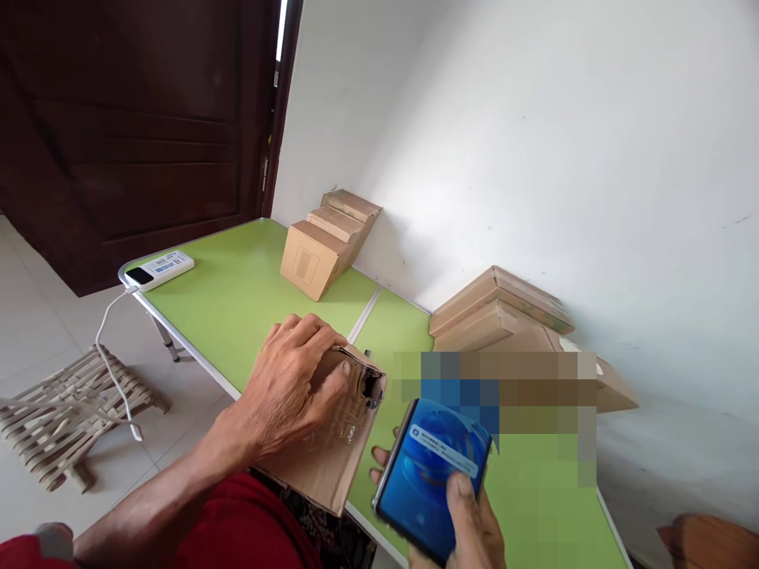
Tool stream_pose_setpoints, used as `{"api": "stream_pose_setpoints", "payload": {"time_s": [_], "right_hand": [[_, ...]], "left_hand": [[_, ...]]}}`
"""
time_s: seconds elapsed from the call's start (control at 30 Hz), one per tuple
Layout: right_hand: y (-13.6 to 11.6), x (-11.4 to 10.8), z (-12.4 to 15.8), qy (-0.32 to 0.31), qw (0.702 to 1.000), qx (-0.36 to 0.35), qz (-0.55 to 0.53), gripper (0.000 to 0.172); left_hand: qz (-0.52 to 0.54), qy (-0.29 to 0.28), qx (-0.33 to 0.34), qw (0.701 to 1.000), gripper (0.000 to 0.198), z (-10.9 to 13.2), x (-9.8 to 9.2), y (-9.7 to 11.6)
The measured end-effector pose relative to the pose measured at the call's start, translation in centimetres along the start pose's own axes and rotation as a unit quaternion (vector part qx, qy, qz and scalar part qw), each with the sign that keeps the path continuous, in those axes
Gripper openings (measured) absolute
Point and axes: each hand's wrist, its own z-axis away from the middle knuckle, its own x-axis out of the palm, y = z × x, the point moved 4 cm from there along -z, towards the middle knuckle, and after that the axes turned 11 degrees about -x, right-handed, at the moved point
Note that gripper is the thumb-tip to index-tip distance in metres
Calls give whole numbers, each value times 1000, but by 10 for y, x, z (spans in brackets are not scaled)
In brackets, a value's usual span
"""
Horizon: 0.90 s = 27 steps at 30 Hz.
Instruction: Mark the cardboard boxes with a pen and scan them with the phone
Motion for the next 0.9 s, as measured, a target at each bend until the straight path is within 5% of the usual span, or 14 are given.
{"api": "stream_pose_setpoints", "payload": {"time_s": [0.17,0.4,0.73,0.9], "right_hand": [[38,-25,-67,33,997,8,63,84],[87,-36,-123,32,992,8,119,74],[84,-49,-118,9,948,-25,318,83],[76,-47,-111,-15,908,-61,414,68]], "left_hand": [[4,0,-5,1000,19,0,0,0],[0,0,0,1000,21,-1,1,0],[5,-2,-1,1000,27,0,1,1],[7,5,1,1000,26,2,0,0]]}}
